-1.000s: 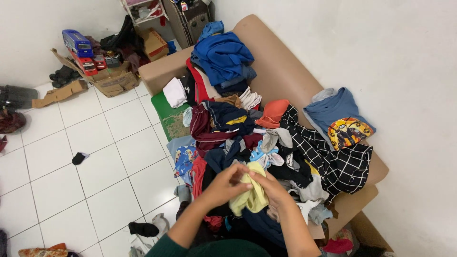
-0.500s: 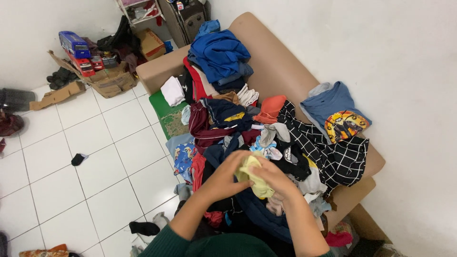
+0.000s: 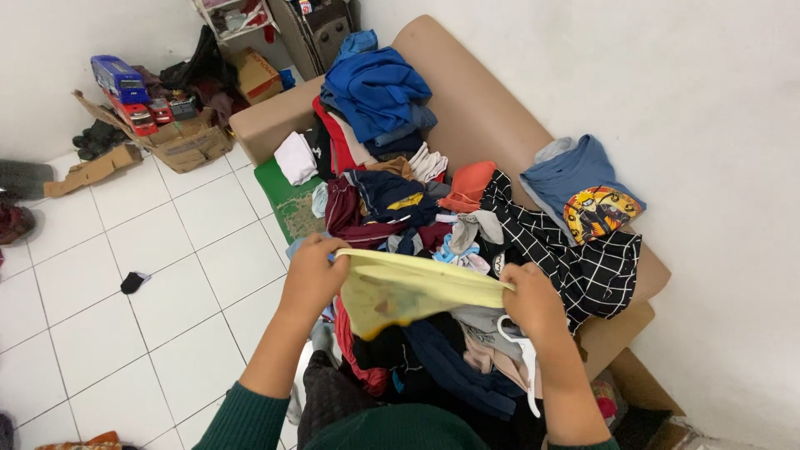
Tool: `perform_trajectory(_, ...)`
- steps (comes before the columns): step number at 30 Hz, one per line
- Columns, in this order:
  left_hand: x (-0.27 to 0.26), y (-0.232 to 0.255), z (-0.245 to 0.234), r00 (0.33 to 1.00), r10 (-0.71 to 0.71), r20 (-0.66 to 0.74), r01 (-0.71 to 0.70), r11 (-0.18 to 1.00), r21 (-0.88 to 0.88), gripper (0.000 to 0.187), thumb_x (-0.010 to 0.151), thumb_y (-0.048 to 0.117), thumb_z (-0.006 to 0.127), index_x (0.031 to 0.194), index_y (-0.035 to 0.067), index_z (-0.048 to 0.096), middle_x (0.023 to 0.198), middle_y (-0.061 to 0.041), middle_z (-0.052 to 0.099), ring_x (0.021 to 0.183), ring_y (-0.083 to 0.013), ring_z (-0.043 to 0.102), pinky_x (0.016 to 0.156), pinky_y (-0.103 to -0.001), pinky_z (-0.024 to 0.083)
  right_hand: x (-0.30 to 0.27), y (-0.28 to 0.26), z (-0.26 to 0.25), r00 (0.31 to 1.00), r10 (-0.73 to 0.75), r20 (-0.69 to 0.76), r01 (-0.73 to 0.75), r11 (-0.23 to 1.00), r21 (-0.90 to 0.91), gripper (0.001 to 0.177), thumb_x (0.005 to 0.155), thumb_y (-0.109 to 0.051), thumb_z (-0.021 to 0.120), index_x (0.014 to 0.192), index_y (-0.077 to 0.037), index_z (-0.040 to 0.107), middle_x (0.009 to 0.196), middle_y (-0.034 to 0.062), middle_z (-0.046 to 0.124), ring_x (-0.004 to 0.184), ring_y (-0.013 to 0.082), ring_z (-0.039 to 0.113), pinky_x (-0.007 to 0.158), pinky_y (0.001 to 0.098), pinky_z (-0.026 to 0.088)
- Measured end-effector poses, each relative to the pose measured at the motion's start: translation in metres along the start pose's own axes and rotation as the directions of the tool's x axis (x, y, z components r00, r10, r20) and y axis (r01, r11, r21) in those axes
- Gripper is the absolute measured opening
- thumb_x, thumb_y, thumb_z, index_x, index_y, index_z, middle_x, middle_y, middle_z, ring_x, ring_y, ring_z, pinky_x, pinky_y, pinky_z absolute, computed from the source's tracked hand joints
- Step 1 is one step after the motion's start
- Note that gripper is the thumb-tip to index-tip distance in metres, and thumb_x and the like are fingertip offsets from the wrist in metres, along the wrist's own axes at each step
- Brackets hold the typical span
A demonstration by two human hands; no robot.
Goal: Sorting and organizing a pile of laundry on a sofa into different stacks.
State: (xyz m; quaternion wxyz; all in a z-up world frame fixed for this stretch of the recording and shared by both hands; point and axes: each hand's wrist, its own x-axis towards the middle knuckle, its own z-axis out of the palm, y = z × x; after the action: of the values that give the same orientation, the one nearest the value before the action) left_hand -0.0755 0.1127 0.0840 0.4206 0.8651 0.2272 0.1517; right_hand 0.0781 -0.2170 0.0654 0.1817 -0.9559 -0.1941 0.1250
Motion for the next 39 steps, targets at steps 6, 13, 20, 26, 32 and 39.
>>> perform_trajectory(6,0.018,0.019,0.01,0.98,-0.032,-0.198,0.022,0.998,-0.052,0.011,0.079,0.003,0.064,0.09,0.003,0.067,0.085,-0.017,0.057,0.075,-0.032,0.062,0.069,-0.041,0.051,0.023,0.003,-0.023,0.992,0.076,-0.099,-0.068,0.994,0.082,0.013,0.082,-0.011,0.074,0.094,-0.012,0.068,0.097,0.0127,0.067,0.089,0.0297,0.068,0.081,0.0418,0.055)
perform_trajectory(13,-0.032,0.003,0.04,0.952,0.072,-0.298,-0.055,0.996,0.063,0.003,0.083,0.004,0.064,0.084,0.005,0.062,0.084,-0.014,0.057,0.079,-0.0364,0.059,0.068,-0.046,0.046,-0.032,0.016,0.005,0.907,0.059,-0.417,0.121,0.912,0.392,0.021,0.092,-0.002,0.064,0.109,-0.011,0.071,0.106,0.0094,0.074,0.09,0.0174,0.073,0.077,0.0265,0.06)
perform_trajectory(20,-0.132,-0.127,0.13,0.916,-0.229,0.329,0.124,0.943,0.31,0.019,0.077,0.029,0.074,0.087,0.014,0.068,0.091,-0.009,0.064,0.088,-0.0331,0.068,0.073,-0.046,0.053,-0.106,0.163,0.192,0.991,0.125,-0.056,-0.079,0.857,0.508,0.028,0.088,-0.012,0.067,0.113,-0.011,0.079,0.096,0.0044,0.081,0.078,0.0199,0.072,0.072,0.0286,0.056)
perform_trajectory(26,-0.126,-0.201,0.175,0.641,-0.389,0.661,0.433,0.895,0.107,0.024,0.088,0.032,0.074,0.088,0.009,0.069,0.072,-0.007,0.071,0.071,-0.0233,0.071,0.063,-0.036,0.055,-0.081,0.188,0.198,0.752,0.278,0.597,-0.559,0.749,0.355,0.027,0.096,-0.031,0.064,0.116,-0.018,0.078,0.081,0.0055,0.075,0.068,0.0133,0.068,0.068,0.0318,0.059)
perform_trajectory(32,0.006,-0.178,0.18,0.629,-0.524,0.574,0.763,0.275,-0.585,0.025,0.093,0.027,0.067,0.106,0.008,0.057,0.098,-0.008,0.066,0.082,-0.02,0.069,0.071,-0.038,0.058,0.049,0.124,0.141,0.942,0.186,0.28,-0.334,0.435,0.836,0.045,0.094,-0.032,0.066,0.135,-0.013,0.061,0.116,0.0095,0.075,0.101,0.021,0.075,0.088,0.0348,0.061)
perform_trajectory(39,-0.006,-0.246,0.242,0.947,-0.321,0.015,0.301,0.871,-0.389,0.053,0.083,0.014,0.071,0.132,0.004,0.055,0.124,-0.015,0.068,0.11,-0.0254,0.067,0.092,-0.037,0.053,0.076,0.199,0.282,0.984,0.177,-0.023,-0.125,0.777,0.617,0.051,0.092,-0.024,0.07,0.138,-0.006,0.059,0.128,0.013,0.072,0.116,0.0239,0.07,0.1,0.0343,0.053)
